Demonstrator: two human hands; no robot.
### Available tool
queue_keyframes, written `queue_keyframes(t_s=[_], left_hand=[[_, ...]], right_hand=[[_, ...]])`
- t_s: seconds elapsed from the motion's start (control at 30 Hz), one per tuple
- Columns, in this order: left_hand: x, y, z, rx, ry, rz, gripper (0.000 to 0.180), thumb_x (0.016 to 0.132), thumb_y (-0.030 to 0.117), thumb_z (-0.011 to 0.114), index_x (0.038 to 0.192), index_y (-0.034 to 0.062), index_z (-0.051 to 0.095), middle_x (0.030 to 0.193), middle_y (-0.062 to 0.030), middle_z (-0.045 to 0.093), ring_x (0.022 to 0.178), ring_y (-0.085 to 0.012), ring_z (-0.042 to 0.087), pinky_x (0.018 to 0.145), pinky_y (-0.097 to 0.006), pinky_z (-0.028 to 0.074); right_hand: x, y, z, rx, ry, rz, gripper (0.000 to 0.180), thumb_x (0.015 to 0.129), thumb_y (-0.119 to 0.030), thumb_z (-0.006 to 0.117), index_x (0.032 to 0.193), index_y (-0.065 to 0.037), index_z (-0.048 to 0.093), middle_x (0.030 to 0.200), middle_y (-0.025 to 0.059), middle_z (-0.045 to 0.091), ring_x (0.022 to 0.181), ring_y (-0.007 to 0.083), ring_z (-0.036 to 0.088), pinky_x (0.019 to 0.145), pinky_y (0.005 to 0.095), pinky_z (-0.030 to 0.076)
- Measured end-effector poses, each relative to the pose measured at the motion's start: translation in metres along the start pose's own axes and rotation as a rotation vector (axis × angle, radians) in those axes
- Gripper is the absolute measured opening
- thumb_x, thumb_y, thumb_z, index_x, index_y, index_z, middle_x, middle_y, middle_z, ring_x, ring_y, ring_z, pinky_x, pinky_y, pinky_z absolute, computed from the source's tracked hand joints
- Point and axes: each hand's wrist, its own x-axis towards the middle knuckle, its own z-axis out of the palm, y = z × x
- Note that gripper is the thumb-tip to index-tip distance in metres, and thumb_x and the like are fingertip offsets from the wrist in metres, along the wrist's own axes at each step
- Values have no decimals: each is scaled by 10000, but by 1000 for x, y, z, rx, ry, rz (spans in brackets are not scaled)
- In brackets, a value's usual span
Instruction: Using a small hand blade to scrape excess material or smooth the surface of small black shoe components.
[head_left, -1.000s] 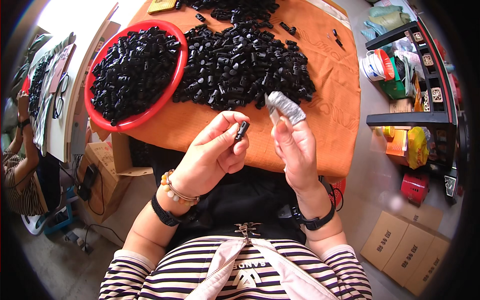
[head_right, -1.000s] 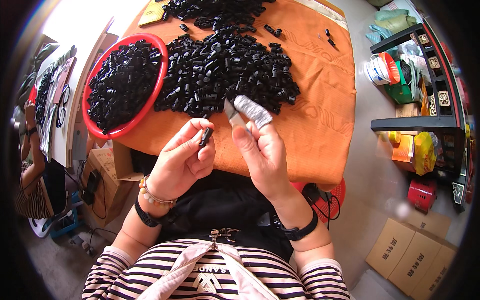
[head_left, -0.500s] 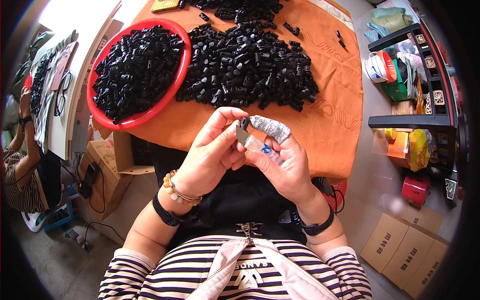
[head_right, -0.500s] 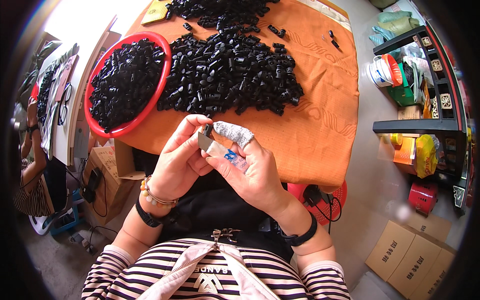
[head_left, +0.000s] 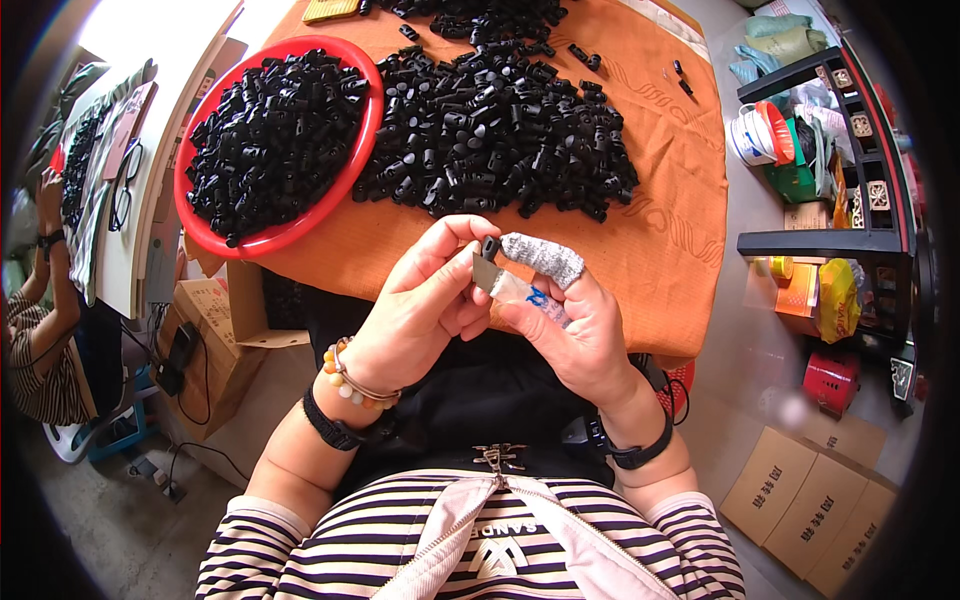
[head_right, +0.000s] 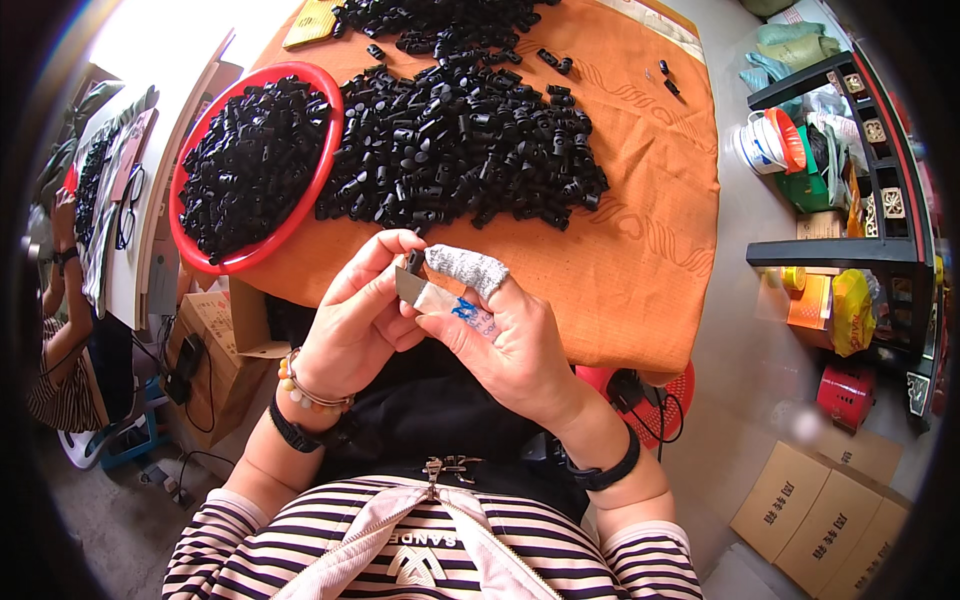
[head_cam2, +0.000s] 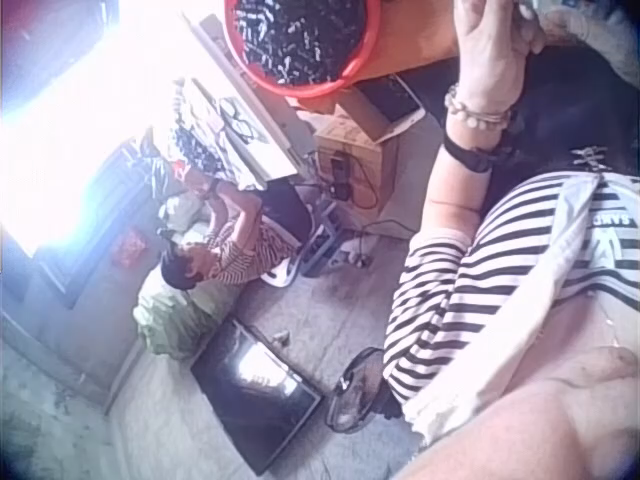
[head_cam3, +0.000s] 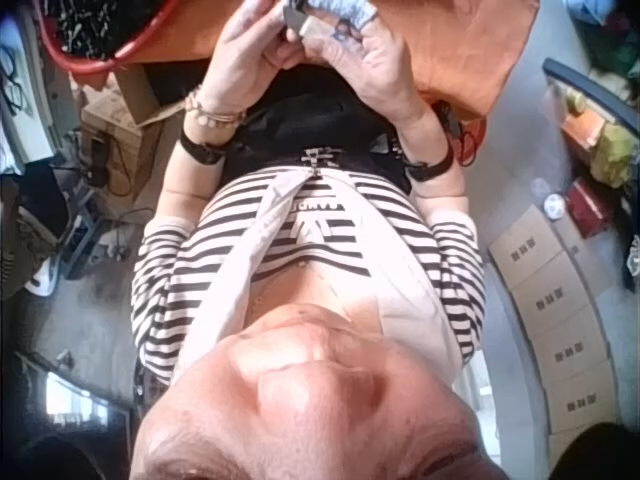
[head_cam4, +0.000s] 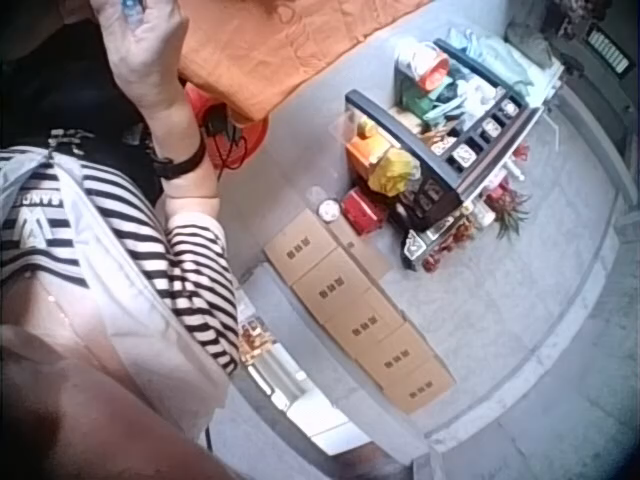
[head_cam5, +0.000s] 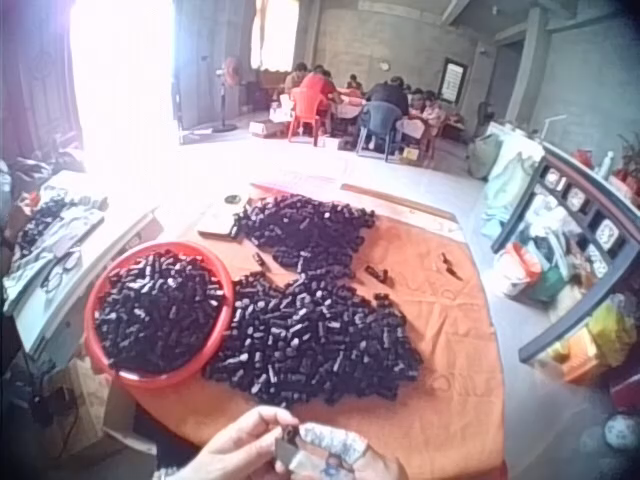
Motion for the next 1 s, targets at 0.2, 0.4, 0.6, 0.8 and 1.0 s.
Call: queue_keyframes(t_s=[0.2,0.4,0.6,0.8,1.0], left_hand=[[-2,-2,1,-15,-34,-20,188,960,201,406,1119,102,426,735,30,449,591,-37,356,511,-188,295],[-1,1,-1,-117,-43,-77,190,958,202,406,1120,106,428,744,21,460,588,-49,354,508,-194,289],[1,0,-6,-159,-126,-113,197,950,196,421,1130,118,429,754,21,467,602,-58,370,516,-201,305],[0,-8,-3,-153,-154,-159,201,946,203,433,1134,132,430,776,15,464,644,-51,396,537,-200,328],[1,-7,-7,-144,-175,-178,197,949,208,430,1136,146,432,781,16,457,649,-47,395,542,-205,333]], right_hand=[[0,7,-6,-75,33,-103,338,854,-56,590,1170,18,497,980,77,613,885,95,574,778,229,471],[0,3,-2,-90,64,-100,367,855,-108,611,1177,21,491,989,73,610,863,83,553,762,207,449],[6,6,-12,-55,164,-94,484,857,-139,618,1251,37,399,979,52,575,828,52,536,713,182,438],[14,3,4,58,119,-31,517,852,-119,619,1285,12,367,834,-38,497,647,-4,389,568,131,308],[19,6,-6,40,163,-41,448,862,-78,590,1256,12,397,826,-29,509,675,-2,445,606,115,343]])
